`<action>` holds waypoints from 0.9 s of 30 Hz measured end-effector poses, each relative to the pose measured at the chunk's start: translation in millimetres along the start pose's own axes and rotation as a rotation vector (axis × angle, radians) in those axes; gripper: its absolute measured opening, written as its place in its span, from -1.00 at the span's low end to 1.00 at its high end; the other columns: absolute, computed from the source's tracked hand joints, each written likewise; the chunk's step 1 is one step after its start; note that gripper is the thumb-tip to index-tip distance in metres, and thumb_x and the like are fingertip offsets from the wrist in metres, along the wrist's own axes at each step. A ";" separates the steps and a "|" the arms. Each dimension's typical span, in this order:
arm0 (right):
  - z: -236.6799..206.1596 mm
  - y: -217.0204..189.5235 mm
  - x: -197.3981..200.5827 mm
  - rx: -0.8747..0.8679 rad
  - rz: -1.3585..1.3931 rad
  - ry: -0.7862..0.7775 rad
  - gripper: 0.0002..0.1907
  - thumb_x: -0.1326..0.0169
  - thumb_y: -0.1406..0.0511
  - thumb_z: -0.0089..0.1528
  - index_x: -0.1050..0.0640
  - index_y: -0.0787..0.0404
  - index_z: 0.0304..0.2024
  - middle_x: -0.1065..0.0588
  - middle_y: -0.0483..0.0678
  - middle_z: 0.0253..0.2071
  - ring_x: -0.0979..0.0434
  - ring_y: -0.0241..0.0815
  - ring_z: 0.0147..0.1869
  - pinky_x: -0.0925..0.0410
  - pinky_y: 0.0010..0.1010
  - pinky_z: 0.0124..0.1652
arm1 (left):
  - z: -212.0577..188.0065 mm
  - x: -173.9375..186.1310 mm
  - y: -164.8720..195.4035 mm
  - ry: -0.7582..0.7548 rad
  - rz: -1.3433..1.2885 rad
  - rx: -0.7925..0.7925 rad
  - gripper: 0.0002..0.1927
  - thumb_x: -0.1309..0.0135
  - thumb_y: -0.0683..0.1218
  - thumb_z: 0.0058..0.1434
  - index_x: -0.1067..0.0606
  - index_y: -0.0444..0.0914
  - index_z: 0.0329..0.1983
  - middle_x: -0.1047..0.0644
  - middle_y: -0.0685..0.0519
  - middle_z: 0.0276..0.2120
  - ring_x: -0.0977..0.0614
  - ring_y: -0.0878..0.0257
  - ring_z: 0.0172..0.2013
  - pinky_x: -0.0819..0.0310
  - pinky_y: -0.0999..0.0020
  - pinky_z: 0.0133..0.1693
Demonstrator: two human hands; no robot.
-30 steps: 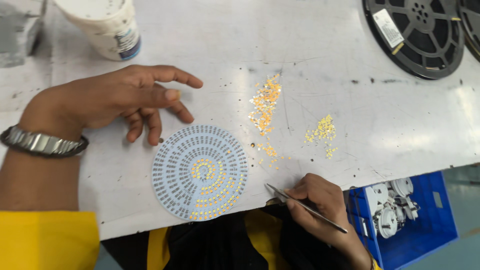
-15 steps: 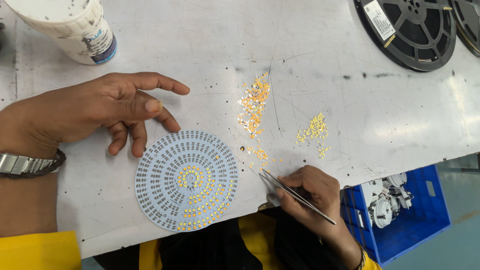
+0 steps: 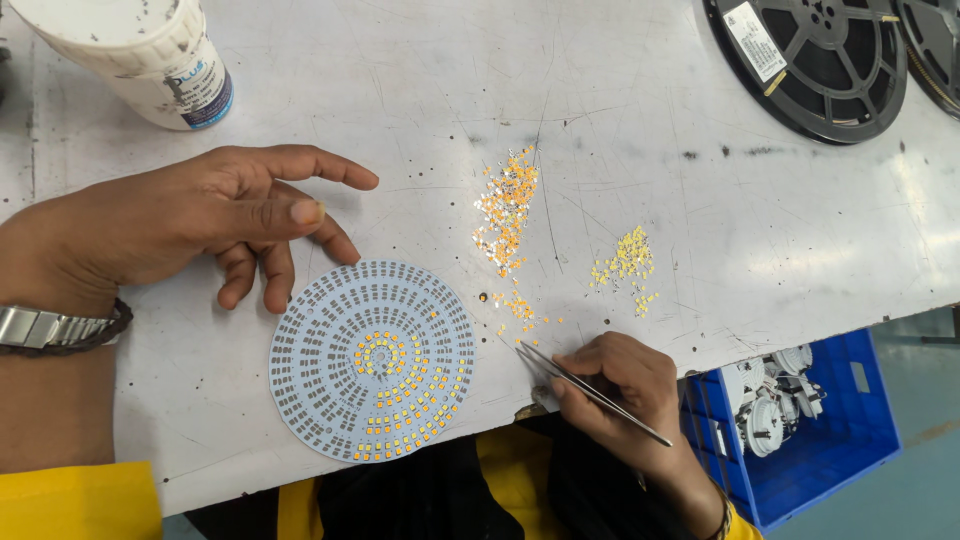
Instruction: The person uses tweezers to pick small yellow LED components from a pile on the table and places them into empty slots on a circular LED panel. The left hand stabilizes the panel while the right hand performs the placement.
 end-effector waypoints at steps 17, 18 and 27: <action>1.2 0.2 -1.4 0.006 -0.013 -0.026 -0.83 -0.31 0.37 0.05 -0.62 0.30 -0.33 -0.56 -0.05 -0.47 -0.56 -0.25 -0.46 -0.34 -0.50 -0.44 | 1.1 2.0 -0.7 0.009 0.001 0.003 -0.28 -0.03 0.21 0.09 -0.37 -0.05 0.35 -0.65 -0.13 -0.20 -0.66 0.27 -0.67 -0.46 0.44 -0.81; 0.5 -1.2 -2.2 0.013 -0.010 -0.036 -0.84 -0.31 0.37 0.05 -0.62 0.29 -0.35 -0.55 -0.05 -0.48 -0.55 -0.24 -0.47 -0.34 -0.49 -0.45 | 0.6 1.5 -0.2 0.008 -0.005 0.001 -0.28 -0.03 0.21 0.08 -0.37 -0.05 0.35 -0.66 -0.13 -0.20 -0.66 0.28 -0.67 -0.45 0.44 -0.81; -0.3 -37.5 -31.1 0.327 0.082 -0.122 -0.84 -0.27 0.35 0.06 -0.57 0.29 -0.36 -0.48 -0.05 -0.50 -0.45 -0.18 -0.50 -0.27 -0.40 -0.49 | -2.6 1.1 5.0 0.000 -0.010 -0.031 -0.28 -0.05 0.22 0.07 -0.39 -0.05 0.33 -0.71 -0.08 -0.23 -0.67 0.31 -0.65 -0.46 0.48 -0.79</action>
Point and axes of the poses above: each hand's wrist, its own z-axis towards the middle knuckle, its own x-axis out of the back of the hand, y = z × x, the point moved 7 cm from there along z, towards the middle knuckle
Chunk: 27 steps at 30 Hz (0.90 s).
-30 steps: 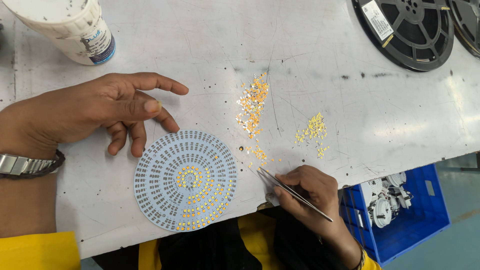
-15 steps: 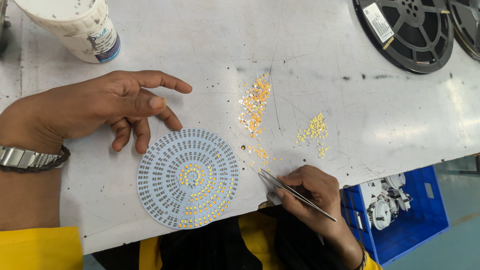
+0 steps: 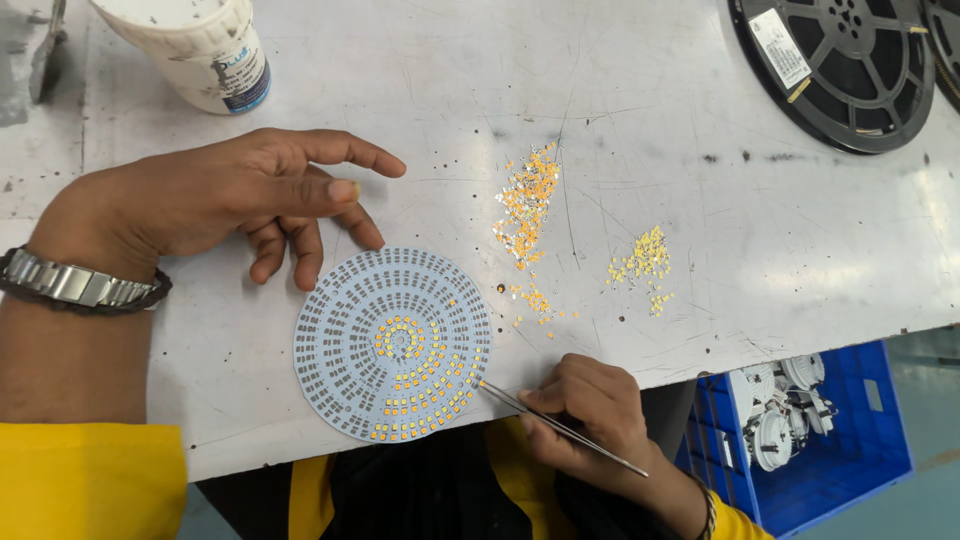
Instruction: The person uses tweezers to pick small yellow LED components from a pile on the table and places them into empty slots on a circular LED panel. The left hand stabilizes the panel while the right hand performs the placement.
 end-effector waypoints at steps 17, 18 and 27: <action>-1.2 8.4 13.8 -0.155 -0.017 0.057 -0.82 -0.28 0.32 0.09 -0.59 0.29 -0.32 -0.52 -0.07 -0.46 -0.55 -0.23 -0.47 -0.36 -0.46 -0.46 | 2.2 1.3 -4.7 0.054 0.016 0.082 -0.27 -0.07 0.21 0.03 -0.39 -0.05 0.31 -0.69 -0.11 -0.23 -0.64 0.26 -0.71 -0.45 0.43 -0.82; -2.4 17.8 20.2 -0.252 -0.051 0.080 -0.82 -0.29 0.31 0.08 -0.59 0.28 -0.34 -0.54 -0.08 -0.47 -0.55 -0.26 -0.49 -0.36 -0.47 -0.47 | 1.7 1.6 -5.4 0.068 0.021 0.097 -0.28 -0.07 0.20 0.04 -0.39 -0.05 0.31 -0.68 -0.12 -0.24 -0.64 0.24 -0.71 -0.44 0.42 -0.82; 1.9 26.3 21.5 -0.338 -0.127 0.096 -0.81 -0.31 0.34 0.04 -0.60 0.30 -0.36 -0.52 -0.07 -0.51 -0.52 -0.28 -0.53 -0.32 -0.51 -0.49 | -0.8 -0.7 -2.8 0.084 0.022 0.104 -0.31 -0.12 0.21 0.09 -0.41 -0.04 0.32 -0.67 -0.12 -0.24 -0.64 0.26 -0.70 -0.44 0.42 -0.82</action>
Point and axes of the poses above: each hand's wrist, its own z-axis towards the middle knuckle, its own x-axis out of the back of the hand, y = z × x, the point moved 7 cm from there along z, towards the middle knuckle
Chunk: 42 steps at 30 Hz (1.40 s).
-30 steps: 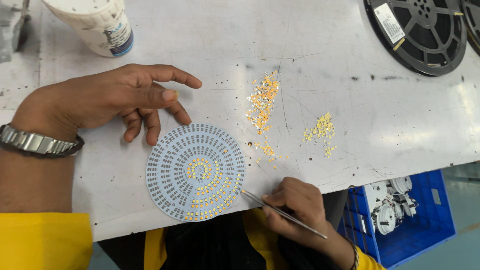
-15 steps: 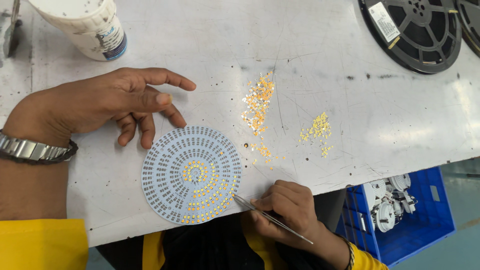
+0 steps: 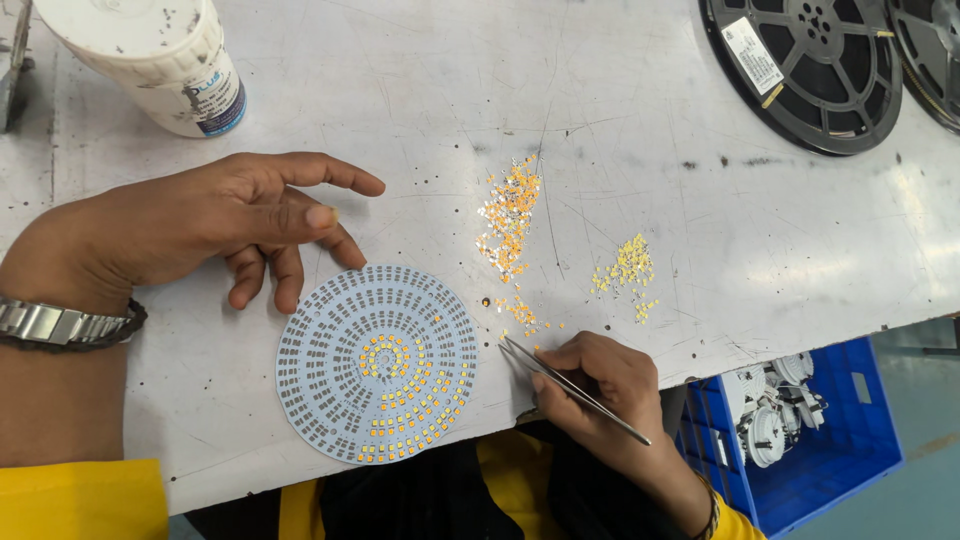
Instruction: The person uses tweezers to pick small yellow LED components from a pile on the table and places them into empty slots on a circular LED panel. The left hand stabilizes the panel while the right hand performs the placement.
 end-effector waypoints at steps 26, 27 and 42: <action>3.6 -0.9 0.7 -0.045 0.002 0.012 -0.82 -0.30 0.34 0.07 -0.63 0.30 -0.31 -0.57 -0.08 -0.48 -0.56 -0.32 -0.53 -0.34 -0.55 -0.50 | 0.0 0.3 2.0 0.016 0.026 -0.020 -0.27 -0.10 0.22 0.04 -0.42 -0.03 0.32 -0.67 -0.11 -0.25 -0.64 0.25 -0.70 -0.43 0.43 -0.82; 3.5 -2.2 0.2 -0.030 -0.004 0.009 -0.81 -0.30 0.34 0.07 -0.63 0.30 -0.31 -0.56 -0.08 -0.49 -0.55 -0.31 -0.53 -0.33 -0.55 -0.50 | -0.1 0.3 2.8 0.011 0.027 -0.028 -0.27 -0.08 0.20 0.03 -0.42 -0.04 0.32 -0.67 -0.11 -0.26 -0.64 0.25 -0.70 -0.43 0.43 -0.82; 1.0 -18.1 -13.6 0.248 0.195 -0.226 -0.84 -0.29 0.37 0.06 -0.55 0.29 -0.39 -0.51 -0.07 -0.50 -0.53 -0.23 -0.49 -0.35 -0.47 -0.47 | 0.9 0.7 1.8 -0.035 0.013 -0.053 -0.24 -0.09 0.24 0.02 -0.40 -0.04 0.33 -0.67 -0.08 -0.23 -0.66 0.26 -0.65 -0.46 0.43 -0.79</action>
Point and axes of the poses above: each hand's wrist, its own z-axis towards the middle knuckle, its own x-axis out of the back of the hand, y = z × x, the point moved 7 cm from there along z, towards the middle knuckle
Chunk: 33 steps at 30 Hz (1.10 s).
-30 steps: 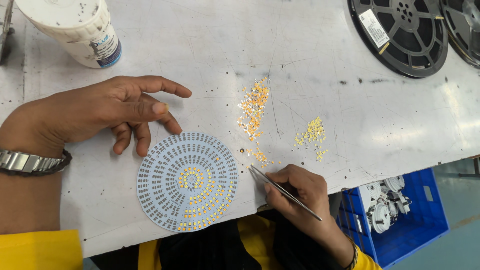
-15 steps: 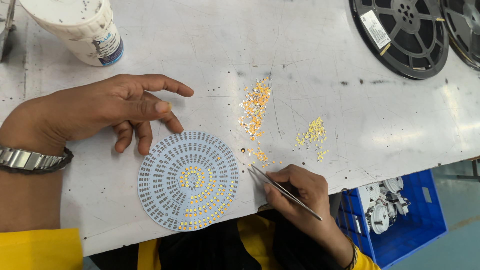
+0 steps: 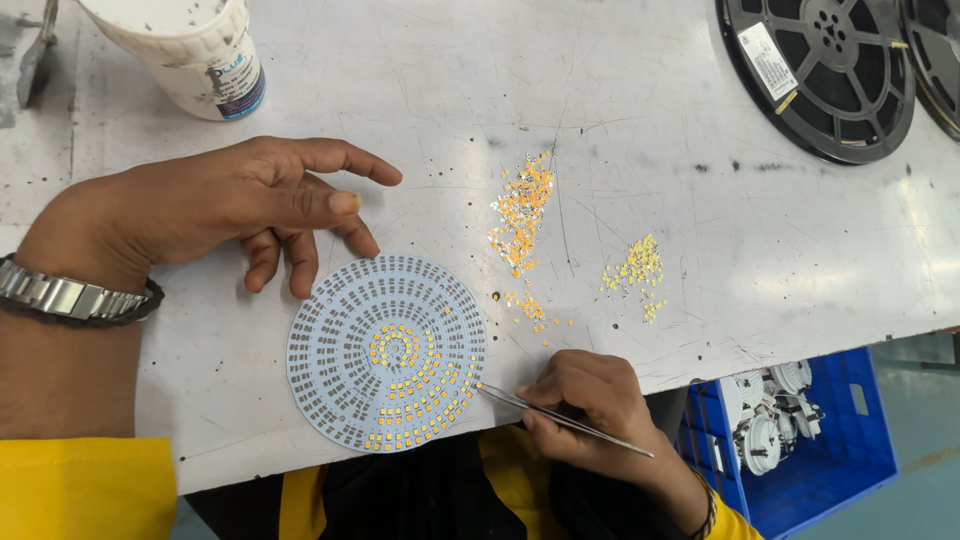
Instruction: The person uses tweezers to pick small yellow LED components from a pile on the table and places them into empty slots on a circular LED panel. The left hand stabilizes the panel while the right hand performs the placement.
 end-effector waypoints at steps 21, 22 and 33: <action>-9.0 38.0 26.1 -0.518 -0.066 0.284 -0.89 -0.23 0.37 0.12 -0.60 0.31 -0.35 -0.50 -0.17 -0.58 -0.36 -0.51 -0.51 -0.26 -0.61 -0.49 | -0.4 -2.6 1.9 0.026 -0.018 0.060 -0.27 -0.14 0.23 0.04 -0.41 -0.03 0.30 -0.67 -0.09 -0.27 -0.64 0.26 -0.70 -0.42 0.42 -0.82; -7.0 38.2 25.8 -0.522 -0.077 0.279 -0.89 -0.24 0.37 0.12 -0.60 0.32 -0.36 -0.49 -0.17 -0.59 -0.34 -0.51 -0.52 -0.25 -0.61 -0.50 | -0.5 -2.4 1.9 0.026 -0.018 0.063 -0.27 -0.14 0.23 0.04 -0.41 -0.03 0.31 -0.67 -0.09 -0.27 -0.63 0.26 -0.70 -0.42 0.43 -0.82; 8.5 41.9 26.5 -0.507 -0.037 0.267 -0.87 -0.25 0.37 0.13 -0.61 0.33 -0.32 -0.62 -0.13 -0.48 -0.47 -0.53 -0.47 -0.34 -0.65 -0.44 | -0.5 -2.1 -0.5 0.029 -0.012 0.081 -0.27 -0.15 0.23 0.05 -0.40 -0.02 0.31 -0.67 -0.10 -0.25 -0.63 0.26 -0.70 -0.42 0.42 -0.81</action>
Point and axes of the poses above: each hand's wrist, its own z-axis towards the middle knuckle, its own x-axis out of the back of the hand, y = z × x, the point moved 7 cm from there along z, towards the middle knuckle
